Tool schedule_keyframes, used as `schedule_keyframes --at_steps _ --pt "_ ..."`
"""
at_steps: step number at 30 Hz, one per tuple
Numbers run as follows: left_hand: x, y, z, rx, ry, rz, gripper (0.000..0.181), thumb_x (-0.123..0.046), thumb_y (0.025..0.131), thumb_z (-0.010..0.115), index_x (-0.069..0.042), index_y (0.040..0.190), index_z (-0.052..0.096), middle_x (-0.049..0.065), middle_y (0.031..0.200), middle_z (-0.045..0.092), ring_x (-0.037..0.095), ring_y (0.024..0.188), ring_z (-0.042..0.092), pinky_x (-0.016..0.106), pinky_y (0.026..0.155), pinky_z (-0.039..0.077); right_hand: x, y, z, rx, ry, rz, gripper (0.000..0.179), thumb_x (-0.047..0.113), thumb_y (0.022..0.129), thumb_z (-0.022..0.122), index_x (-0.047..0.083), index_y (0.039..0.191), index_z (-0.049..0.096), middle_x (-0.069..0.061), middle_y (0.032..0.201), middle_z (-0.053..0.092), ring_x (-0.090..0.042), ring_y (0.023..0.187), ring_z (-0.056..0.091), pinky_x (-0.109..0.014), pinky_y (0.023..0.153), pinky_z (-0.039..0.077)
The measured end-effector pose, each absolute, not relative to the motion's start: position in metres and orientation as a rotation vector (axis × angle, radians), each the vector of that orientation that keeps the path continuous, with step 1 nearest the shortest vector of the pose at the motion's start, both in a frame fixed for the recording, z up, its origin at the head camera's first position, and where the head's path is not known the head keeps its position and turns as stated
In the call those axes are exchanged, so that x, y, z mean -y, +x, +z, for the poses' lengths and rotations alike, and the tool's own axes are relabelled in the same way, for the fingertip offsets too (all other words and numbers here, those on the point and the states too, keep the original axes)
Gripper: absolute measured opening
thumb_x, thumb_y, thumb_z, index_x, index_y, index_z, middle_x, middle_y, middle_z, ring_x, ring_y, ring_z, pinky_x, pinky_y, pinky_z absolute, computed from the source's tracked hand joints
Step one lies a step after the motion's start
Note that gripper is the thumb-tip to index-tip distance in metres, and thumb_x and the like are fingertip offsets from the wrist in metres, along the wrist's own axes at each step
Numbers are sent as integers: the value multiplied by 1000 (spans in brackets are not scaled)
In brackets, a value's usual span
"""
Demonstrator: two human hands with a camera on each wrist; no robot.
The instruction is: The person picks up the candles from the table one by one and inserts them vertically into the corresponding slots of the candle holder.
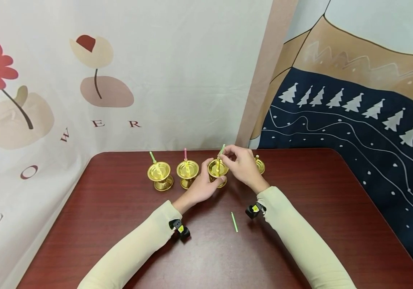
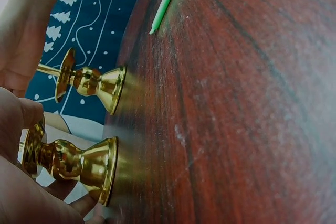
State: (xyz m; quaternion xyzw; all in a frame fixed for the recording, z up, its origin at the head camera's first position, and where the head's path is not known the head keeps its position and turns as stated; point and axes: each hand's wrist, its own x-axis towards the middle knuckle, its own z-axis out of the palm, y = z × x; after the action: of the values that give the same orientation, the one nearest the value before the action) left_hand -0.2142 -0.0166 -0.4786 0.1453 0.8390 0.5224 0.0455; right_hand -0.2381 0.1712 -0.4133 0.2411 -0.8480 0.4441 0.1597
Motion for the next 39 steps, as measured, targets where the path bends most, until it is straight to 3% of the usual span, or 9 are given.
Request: schedule_keyframes --at_steps 21,29,39 --pt "19 -209 -471 -2548 457 1575 86 -35 107 68 -2 169 18 32 153 55 38 141 58 54 117 44 -169 -241 -417 2354 792 1216 6 0 99 79 6 98 79 -5 91 77 -18 79 69 -22 72 53" --pt "17 -218 -486 -2549 429 1591 88 -38 105 70 -7 171 19 29 154 56 35 141 58 53 118 44 -170 -242 -415 2373 818 1180 6 0 97 82 6 98 79 -5 93 77 -19 77 64 -22 68 48" --pt "17 -209 -473 -2557 448 1572 86 -35 108 66 0 169 17 32 154 54 38 143 56 55 118 43 -172 -240 -415 2390 793 1185 5 2 97 84 6 97 81 -6 95 79 -19 80 68 -24 70 51"
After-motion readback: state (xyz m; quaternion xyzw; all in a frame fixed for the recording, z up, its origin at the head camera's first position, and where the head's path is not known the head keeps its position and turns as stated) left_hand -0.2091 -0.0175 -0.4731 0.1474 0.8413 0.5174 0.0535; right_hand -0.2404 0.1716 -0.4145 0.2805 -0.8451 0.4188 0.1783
